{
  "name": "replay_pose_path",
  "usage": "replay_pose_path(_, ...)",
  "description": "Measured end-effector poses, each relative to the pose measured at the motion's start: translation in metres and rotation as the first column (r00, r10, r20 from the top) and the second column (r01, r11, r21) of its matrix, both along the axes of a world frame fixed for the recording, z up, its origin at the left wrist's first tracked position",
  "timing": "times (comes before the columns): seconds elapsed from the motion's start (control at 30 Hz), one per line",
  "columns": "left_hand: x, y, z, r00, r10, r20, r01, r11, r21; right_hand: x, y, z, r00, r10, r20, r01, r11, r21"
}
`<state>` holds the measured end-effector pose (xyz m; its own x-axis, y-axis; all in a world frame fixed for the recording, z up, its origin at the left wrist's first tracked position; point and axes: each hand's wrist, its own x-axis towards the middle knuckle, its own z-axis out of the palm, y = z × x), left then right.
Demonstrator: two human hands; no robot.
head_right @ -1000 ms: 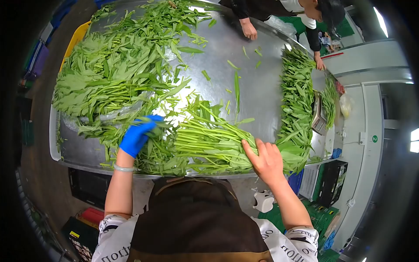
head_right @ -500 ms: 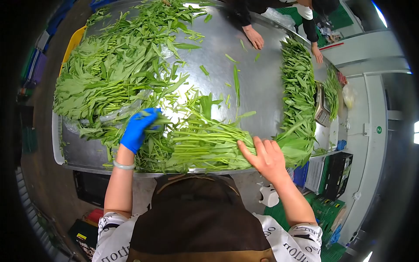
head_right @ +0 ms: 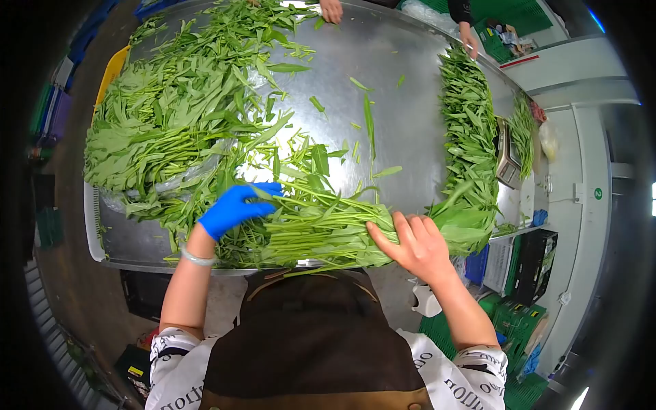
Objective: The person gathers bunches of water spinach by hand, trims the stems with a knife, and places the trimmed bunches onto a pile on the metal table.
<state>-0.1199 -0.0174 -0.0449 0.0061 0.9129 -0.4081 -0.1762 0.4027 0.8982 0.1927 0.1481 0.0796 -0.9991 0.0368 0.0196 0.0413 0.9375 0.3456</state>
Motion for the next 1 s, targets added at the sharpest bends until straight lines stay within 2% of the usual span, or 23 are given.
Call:
replay_pose_path(0.07, 0.032, 0.02, 0.022, 0.978, -0.118, -0.172, 0.133, 0.988, 0.078, -0.008, -0.002, -0.003, 0.999, 0.049, -0.007, -0.049, 0.999, 0.001)
replay_pose_path(0.1, 0.04, 0.027, 0.022, 0.994, -0.114, -0.006, 0.114, 0.988, 0.1, -0.01, -0.004, -0.005, 0.998, 0.067, -0.01, -0.067, 0.998, -0.008)
replay_pose_path(0.17, 0.048, 0.038, 0.019, 0.94, -0.112, 0.322, 0.071, 0.988, 0.137, -0.012, -0.004, -0.008, 0.995, 0.099, -0.014, -0.099, 0.995, -0.023)
replay_pose_path(0.3, 0.023, 0.026, 0.022, 0.962, 0.025, 0.27, -0.052, 0.994, 0.096, 0.0, 0.003, -0.006, 1.0, 0.005, 0.024, -0.003, 0.994, -0.11)
replay_pose_path(0.33, 0.01, 0.015, 0.012, 0.998, 0.041, -0.052, -0.018, 0.921, 0.388, 0.004, 0.004, -0.007, 0.999, -0.028, 0.032, 0.032, 0.994, -0.109)
replay_pose_path(0.37, -0.005, 0.002, -0.002, 0.925, 0.147, -0.351, 0.113, 0.775, 0.622, 0.009, 0.006, -0.01, 0.997, -0.062, 0.04, 0.066, 0.992, -0.108)
replay_pose_path(0.4, -0.019, -0.01, -0.031, 0.925, 0.101, 0.366, -0.266, 0.861, 0.434, 0.013, 0.006, -0.011, 0.994, -0.099, 0.046, 0.104, 0.989, -0.106)
replay_pose_path(0.43, -0.023, -0.013, -0.04, 0.753, 0.183, 0.633, -0.396, 0.893, 0.214, 0.015, 0.006, -0.011, 0.992, -0.117, 0.044, 0.121, 0.987, -0.107)
replay_pose_path(0.47, -0.025, -0.013, -0.04, 0.482, 0.316, 0.817, -0.496, 0.867, -0.043, 0.016, 0.005, -0.012, 0.99, -0.134, 0.043, 0.138, 0.985, -0.108)
replay_pose_path(0.53, -0.03, -0.015, -0.037, 0.515, 0.591, 0.621, -0.682, 0.721, -0.121, 0.016, 0.005, -0.013, 0.988, -0.154, 0.028, 0.156, 0.981, -0.116)
replay_pose_path(0.57, -0.025, -0.013, -0.026, 0.749, 0.467, 0.47, -0.513, 0.858, -0.034, 0.015, 0.003, -0.013, 0.987, -0.158, 0.018, 0.159, 0.979, -0.124)
replay_pose_path(0.6, -0.012, -0.008, -0.011, 0.913, 0.29, 0.285, -0.305, 0.952, 0.009, 0.014, 0.002, -0.014, 0.987, -0.161, 0.009, 0.161, 0.978, -0.132)
replay_pose_path(0.63, 0.004, -0.003, -0.002, 0.993, 0.079, 0.085, -0.08, 0.997, 0.005, 0.01, 0.0, -0.014, 0.99, -0.141, 0.009, 0.141, 0.979, -0.144)
replay_pose_path(0.7, 0.038, 0.006, -0.001, 0.996, -0.088, -0.015, 0.089, 0.989, 0.118, 0.002, -0.002, -0.015, 0.995, -0.099, 0.007, 0.099, 0.981, -0.169)
replay_pose_path(0.8, 0.055, 0.016, 0.007, 0.972, 0.155, 0.179, -0.155, 0.988, -0.015, -0.001, -0.001, -0.021, 0.995, -0.095, 0.017, 0.096, 0.977, -0.189)
replay_pose_path(0.9, 0.036, 0.014, 0.009, 0.883, 0.243, 0.402, -0.3, 0.95, 0.083, 0.004, -0.002, -0.018, 0.99, -0.141, -0.002, 0.136, 0.959, -0.248)
replay_pose_path(0.93, 0.029, 0.01, 0.007, 0.763, 0.405, 0.504, -0.443, 0.895, -0.047, 0.006, -0.002, -0.017, 0.987, -0.158, 0.002, 0.154, 0.956, -0.249)
replay_pose_path(1.0, -0.003, -0.008, -0.057, 0.467, 0.439, 0.768, -0.639, 0.767, -0.049, 0.012, -0.001, -0.016, 0.981, -0.193, 0.006, 0.188, 0.949, -0.252)
